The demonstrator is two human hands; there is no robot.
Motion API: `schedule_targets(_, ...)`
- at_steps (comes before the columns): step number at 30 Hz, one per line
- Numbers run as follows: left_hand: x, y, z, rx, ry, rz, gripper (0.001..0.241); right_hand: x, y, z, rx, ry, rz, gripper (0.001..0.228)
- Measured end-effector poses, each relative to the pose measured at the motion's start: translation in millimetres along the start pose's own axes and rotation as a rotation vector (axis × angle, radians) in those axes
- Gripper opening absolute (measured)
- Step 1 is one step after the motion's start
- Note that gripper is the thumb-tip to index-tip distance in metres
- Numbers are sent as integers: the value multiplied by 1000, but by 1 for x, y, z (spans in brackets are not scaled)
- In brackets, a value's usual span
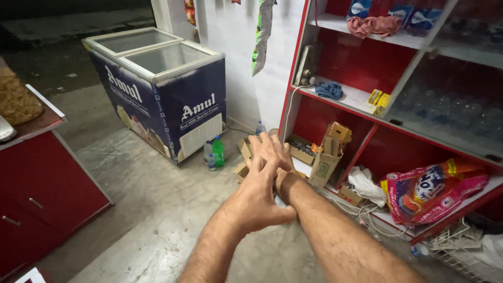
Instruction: The recorder writes in a ledger, handles water bottles, and then constructs a small cardboard box using yellow tape in a shop.
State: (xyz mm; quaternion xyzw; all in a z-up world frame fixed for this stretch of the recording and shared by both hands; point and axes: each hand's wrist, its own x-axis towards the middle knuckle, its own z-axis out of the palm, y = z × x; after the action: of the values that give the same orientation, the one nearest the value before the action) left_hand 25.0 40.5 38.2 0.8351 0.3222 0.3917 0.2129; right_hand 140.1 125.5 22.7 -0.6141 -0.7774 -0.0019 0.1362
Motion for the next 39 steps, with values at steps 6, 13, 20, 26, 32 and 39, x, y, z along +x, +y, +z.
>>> schedule_targets(6, 15, 18, -12, -22, -205, -271, 132, -4, 1, -3, -31, -4, -37, 55)
schedule_targets(13, 16, 11, -15, 62, -163, -152, 117, 4, 8, 2, -29, -52, -7, 55)
schedule_targets(20, 19, 0, -7, -31, -44, -48, 104, 14, 11, -2, -63, -5, -20, 59)
schedule_targets(26, 19, 10, -12, 40, -159, -81, 103, 13, 11, -7, -135, -68, 49, 57)
schedule_targets(32, 21, 6, 0, -132, -146, -240, 93, 14, 14, -11, -108, -122, 110, 52)
schedule_targets(39, 30, 32, -6, 157, -182, -72, 118, -2, 32, -2, 15, -1, 17, 61)
